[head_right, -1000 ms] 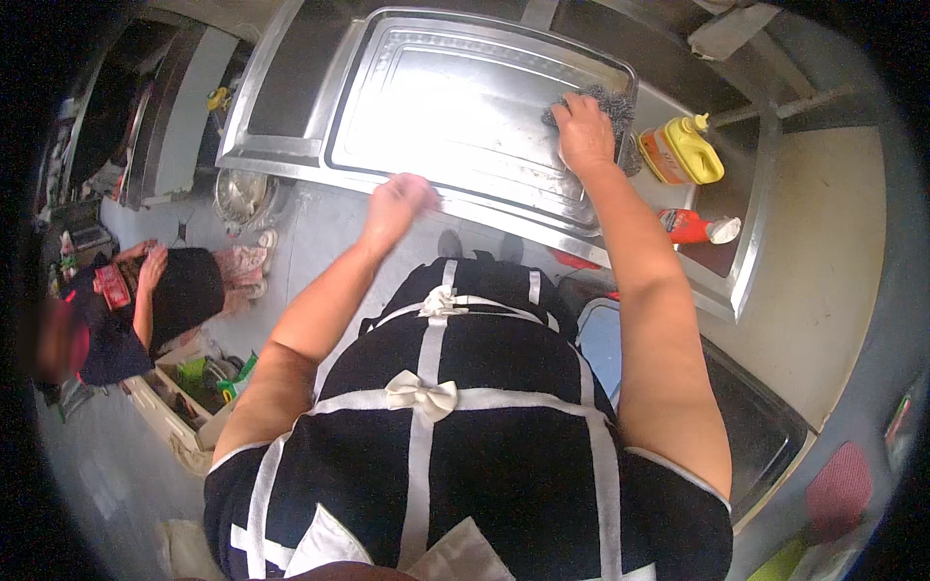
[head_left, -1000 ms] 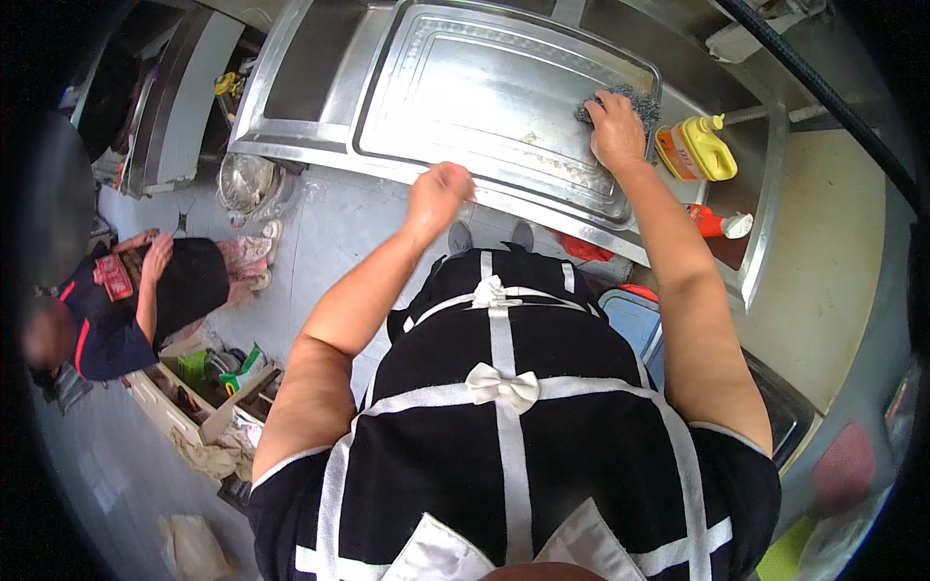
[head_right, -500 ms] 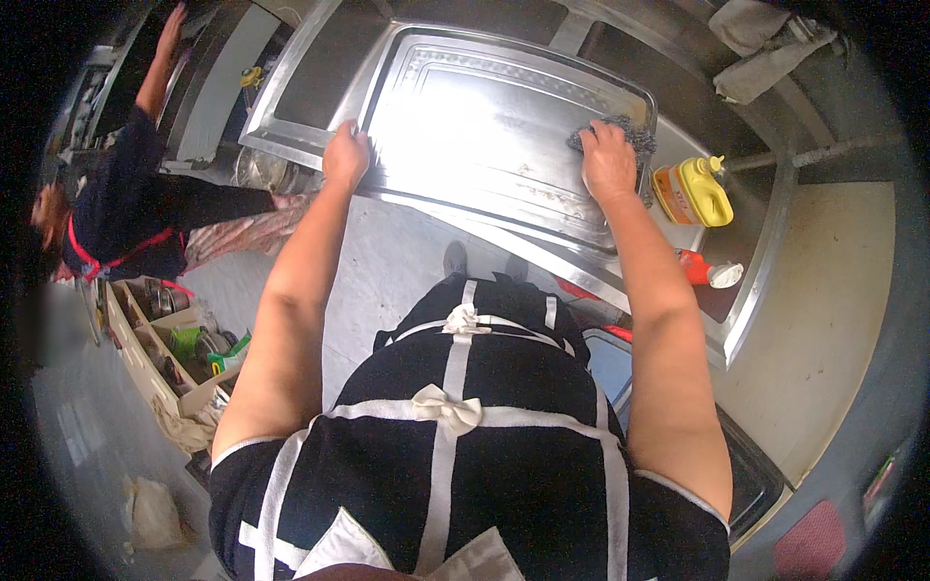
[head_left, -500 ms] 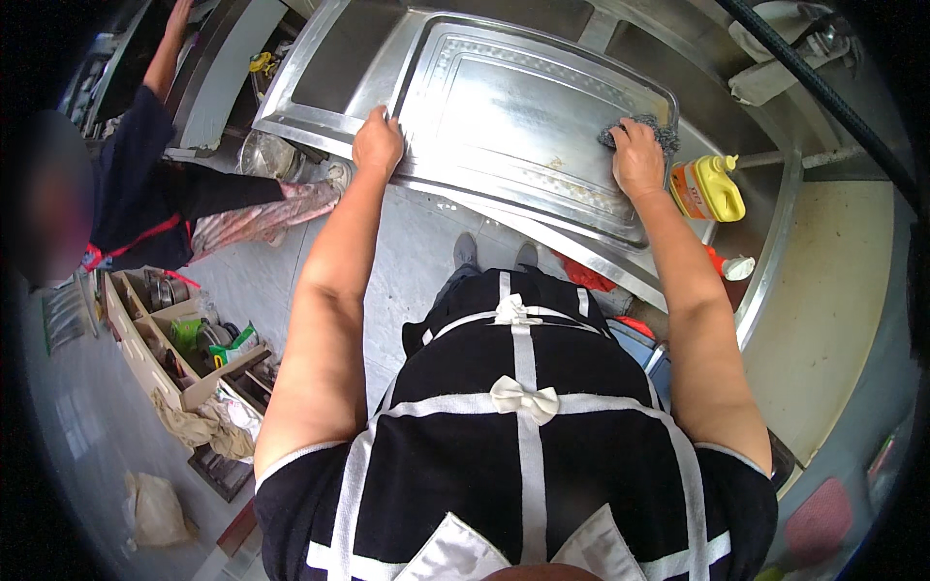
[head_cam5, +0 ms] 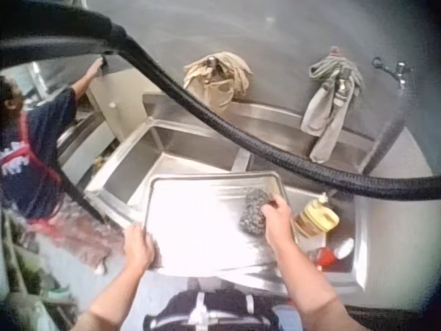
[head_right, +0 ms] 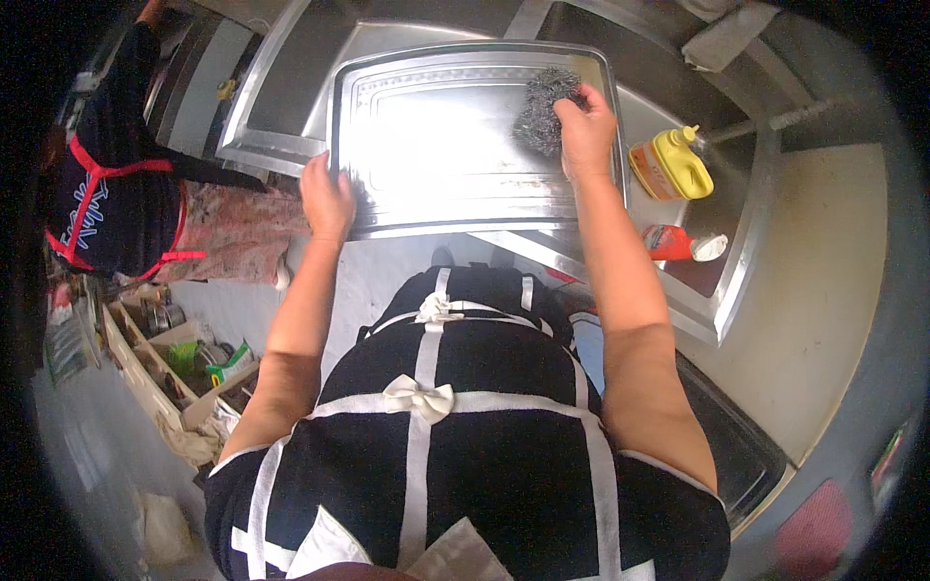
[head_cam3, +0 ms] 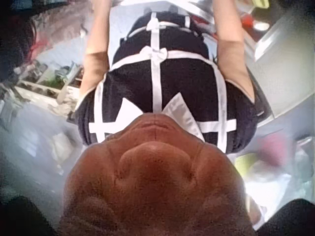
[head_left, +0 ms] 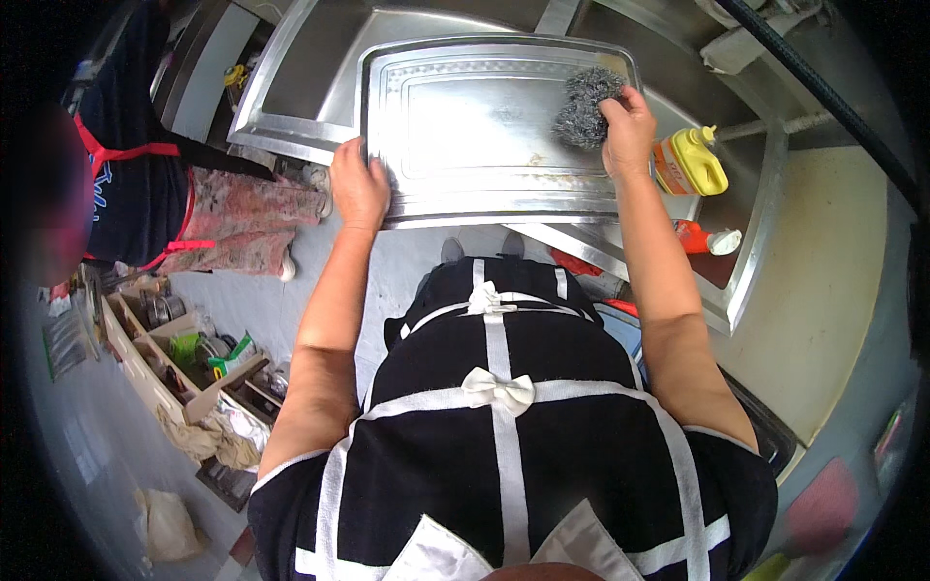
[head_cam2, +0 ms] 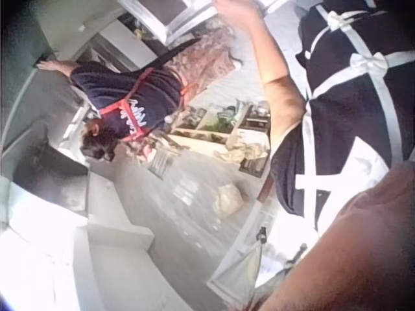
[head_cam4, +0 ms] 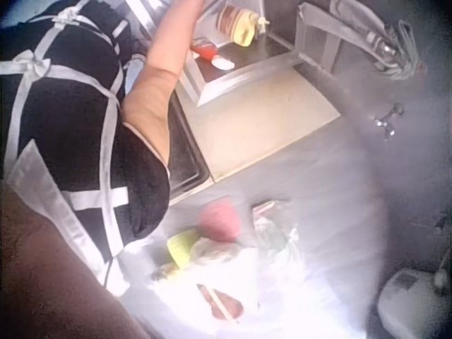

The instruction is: The person scrubs a metal tray using a scouring pad in a sink area, moving the pad across the surface and edges.

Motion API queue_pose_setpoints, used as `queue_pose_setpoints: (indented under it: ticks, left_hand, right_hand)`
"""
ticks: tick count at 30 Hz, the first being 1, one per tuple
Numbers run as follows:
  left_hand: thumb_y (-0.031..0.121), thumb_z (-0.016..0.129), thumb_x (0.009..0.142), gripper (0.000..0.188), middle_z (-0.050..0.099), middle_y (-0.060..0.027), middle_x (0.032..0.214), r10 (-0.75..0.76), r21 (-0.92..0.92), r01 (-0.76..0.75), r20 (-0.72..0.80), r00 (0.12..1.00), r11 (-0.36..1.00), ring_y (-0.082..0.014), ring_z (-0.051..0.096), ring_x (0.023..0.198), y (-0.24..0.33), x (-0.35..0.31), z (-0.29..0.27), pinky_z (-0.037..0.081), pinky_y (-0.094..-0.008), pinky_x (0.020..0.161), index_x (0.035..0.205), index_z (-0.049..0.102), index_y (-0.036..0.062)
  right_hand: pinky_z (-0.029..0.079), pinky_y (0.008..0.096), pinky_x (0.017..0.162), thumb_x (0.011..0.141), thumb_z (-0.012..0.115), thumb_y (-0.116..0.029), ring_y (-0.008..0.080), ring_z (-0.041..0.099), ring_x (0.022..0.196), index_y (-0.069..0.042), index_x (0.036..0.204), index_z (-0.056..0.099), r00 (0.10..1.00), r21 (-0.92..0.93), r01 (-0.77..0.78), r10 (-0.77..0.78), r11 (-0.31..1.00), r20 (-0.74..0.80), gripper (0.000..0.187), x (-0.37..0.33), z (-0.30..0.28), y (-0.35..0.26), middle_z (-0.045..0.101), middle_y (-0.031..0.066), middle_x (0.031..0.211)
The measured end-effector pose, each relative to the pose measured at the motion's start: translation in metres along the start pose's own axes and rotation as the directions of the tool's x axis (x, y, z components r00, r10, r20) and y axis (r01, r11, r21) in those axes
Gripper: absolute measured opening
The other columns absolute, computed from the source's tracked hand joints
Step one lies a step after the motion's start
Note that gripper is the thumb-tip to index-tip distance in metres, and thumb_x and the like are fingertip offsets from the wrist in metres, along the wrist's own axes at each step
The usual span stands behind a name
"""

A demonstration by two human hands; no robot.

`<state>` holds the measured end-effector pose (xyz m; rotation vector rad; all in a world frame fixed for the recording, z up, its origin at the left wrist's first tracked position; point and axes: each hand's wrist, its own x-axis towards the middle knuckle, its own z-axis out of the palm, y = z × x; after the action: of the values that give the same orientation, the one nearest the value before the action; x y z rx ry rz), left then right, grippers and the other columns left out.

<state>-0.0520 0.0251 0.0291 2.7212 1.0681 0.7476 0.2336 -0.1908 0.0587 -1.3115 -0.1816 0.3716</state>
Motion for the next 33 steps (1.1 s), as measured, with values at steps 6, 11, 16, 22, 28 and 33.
queue_pose_setpoints:
  ticks: [6, 11, 16, 22, 28, 33]
  left_hand:
    - [0.023, 0.072, 0.073, 0.052, 0.050, -0.0171, 0.125, 0.456, -0.415, -0.324, 0.273, 0.847, 0.850, -0.0357, 0.045, 0.118, 0.051, -0.007, 0.018, 0.038, -0.0419, 0.099, 0.118, 0.053, 0.0038]
    - [0.039, 0.070, 0.075, 0.063, 0.041, -0.0146, 0.136, 0.594, -0.466, -0.393, 0.445, 0.670, 0.793, -0.0354, 0.034, 0.129, 0.062, -0.008, 0.020, 0.028, -0.0491, 0.107, 0.128, 0.050, 0.0121]
    - [0.045, 0.072, 0.070, 0.072, 0.037, -0.0137, 0.139, 0.687, -0.528, -0.449, 0.462, 0.560, 0.721, -0.0359, 0.029, 0.133, 0.065, -0.007, 0.016, 0.023, -0.0558, 0.108, 0.131, 0.047, 0.0166]
    - [0.029, 0.072, 0.070, 0.061, 0.038, -0.0159, 0.137, 0.755, -0.563, -0.505, 0.444, 0.483, 0.654, -0.0354, 0.027, 0.134, 0.071, -0.010, 0.029, 0.022, -0.0578, 0.107, 0.126, 0.052, 0.0166]
    - [0.026, 0.073, 0.070, 0.056, 0.035, -0.0139, 0.141, 0.756, -0.611, -0.454, 0.451, 0.474, 0.649, -0.0333, 0.022, 0.137, 0.064, -0.013, 0.037, 0.016, -0.0562, 0.110, 0.123, 0.056, 0.0189]
    - [0.027, 0.071, 0.071, 0.055, 0.033, -0.0150, 0.141, 0.755, -0.643, -0.420, 0.426, 0.499, 0.640, -0.0341, 0.021, 0.137, 0.065, -0.015, 0.035, 0.018, -0.0596, 0.109, 0.123, 0.056, 0.0178]
  right_hand:
    - [0.039, 0.0377, 0.094, 0.074, 0.061, -0.013, 0.0312, 0.052, 0.107, 0.001, 0.117, 0.053, 0.976, -0.774, 0.009, -0.173, 0.633, -0.129, 0.046, 0.000, -0.029, 0.033, 0.057, 0.0183, 0.113]
    - [0.034, 0.0445, 0.099, 0.073, 0.062, -0.015, 0.0340, 0.045, 0.116, -0.006, 0.112, 0.059, 0.812, -0.861, 0.491, -0.429, 0.134, 0.396, 0.040, -0.033, -0.018, 0.020, 0.054, 0.0147, 0.122]
    - [0.031, 0.0434, 0.103, 0.068, 0.063, -0.010, 0.0326, 0.041, 0.123, -0.008, 0.117, 0.056, 0.769, -0.771, 0.637, -0.084, 0.017, 0.633, 0.049, -0.060, -0.011, 0.021, 0.050, 0.0128, 0.128]
    - [0.036, 0.0410, 0.096, 0.069, 0.063, -0.007, 0.0265, 0.048, 0.115, -0.010, 0.113, 0.058, 0.803, -0.805, 0.588, -0.055, -0.083, 0.593, 0.044, -0.037, -0.024, 0.032, 0.056, 0.0077, 0.121]
    - [0.040, 0.0404, 0.083, 0.072, 0.069, -0.022, 0.0248, 0.056, 0.093, -0.011, 0.104, 0.064, 0.818, -0.816, 0.506, -0.144, -0.280, 0.557, 0.034, -0.048, -0.017, 0.015, 0.063, 0.0044, 0.094]
    - [0.040, 0.0431, 0.081, 0.073, 0.069, -0.023, 0.0280, 0.055, 0.089, -0.009, 0.103, 0.065, 0.866, -0.903, 0.302, -0.307, -0.305, 0.394, 0.033, -0.069, -0.037, 0.014, 0.061, 0.0075, 0.088]
